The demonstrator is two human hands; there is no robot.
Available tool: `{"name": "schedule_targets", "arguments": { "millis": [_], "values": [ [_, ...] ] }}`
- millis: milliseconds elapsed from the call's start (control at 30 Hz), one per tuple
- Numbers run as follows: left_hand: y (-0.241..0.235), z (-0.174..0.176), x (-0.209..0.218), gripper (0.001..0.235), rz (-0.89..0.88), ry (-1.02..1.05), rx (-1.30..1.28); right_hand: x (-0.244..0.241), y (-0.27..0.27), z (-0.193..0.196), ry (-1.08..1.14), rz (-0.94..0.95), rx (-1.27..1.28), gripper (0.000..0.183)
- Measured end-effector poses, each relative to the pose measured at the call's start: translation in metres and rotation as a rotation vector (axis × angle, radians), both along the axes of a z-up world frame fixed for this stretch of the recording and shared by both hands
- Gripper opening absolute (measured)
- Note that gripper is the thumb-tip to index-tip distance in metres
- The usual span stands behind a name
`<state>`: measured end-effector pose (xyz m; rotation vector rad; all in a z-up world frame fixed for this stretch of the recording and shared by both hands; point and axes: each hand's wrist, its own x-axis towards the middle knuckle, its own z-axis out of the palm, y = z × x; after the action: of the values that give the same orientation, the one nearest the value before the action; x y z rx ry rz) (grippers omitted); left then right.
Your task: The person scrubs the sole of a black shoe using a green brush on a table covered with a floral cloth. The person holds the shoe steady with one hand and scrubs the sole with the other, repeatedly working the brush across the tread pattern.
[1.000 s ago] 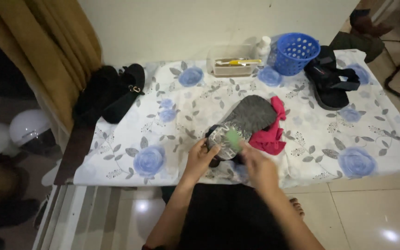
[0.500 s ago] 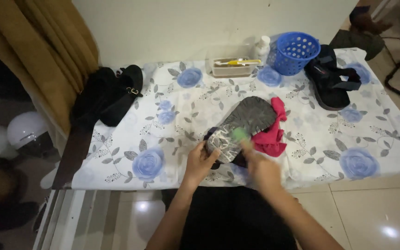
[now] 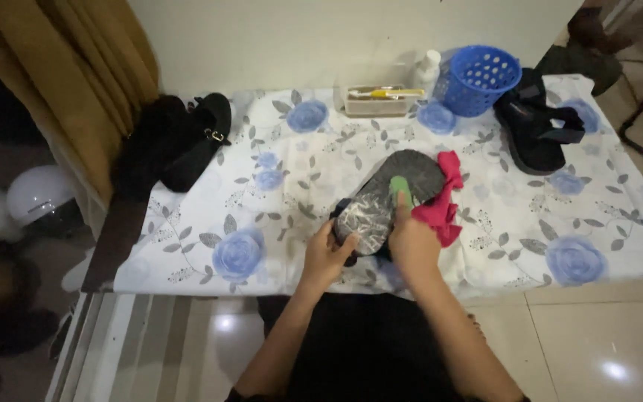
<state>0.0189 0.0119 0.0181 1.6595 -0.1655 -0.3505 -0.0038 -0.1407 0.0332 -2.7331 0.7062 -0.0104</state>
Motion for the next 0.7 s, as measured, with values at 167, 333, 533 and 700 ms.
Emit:
{"name": "schedule_targets", "arguments": {
  "millis": [167, 333, 533, 700],
  "values": [
    [-0.003, 0.021, -0.014, 0.058, 0.032, -0.006, 0.092, -0.041, 0.029, 0.016, 0.122, 0.098, 0.097, 0.063],
    [-0.001, 0.013, -0.012, 0.065, 0.016, -0.009, 0.045, -0.008, 0.018, 0.031, 0.034, 0.087, 0.033, 0.058],
    [-0.004, 0.018, -0.014, 0.063, 0.034, 0.027, 0.103, -0.046, 0.045, 0.044, 0.203, 0.165, 0.047, 0.065],
    [-0.002, -0.011, -0.005, 0.066, 0.054, -0.018, 0.044, 0.020, 0.020, 0.012, 0.030, 0.151, -0.002, 0.056]
  ]
}}
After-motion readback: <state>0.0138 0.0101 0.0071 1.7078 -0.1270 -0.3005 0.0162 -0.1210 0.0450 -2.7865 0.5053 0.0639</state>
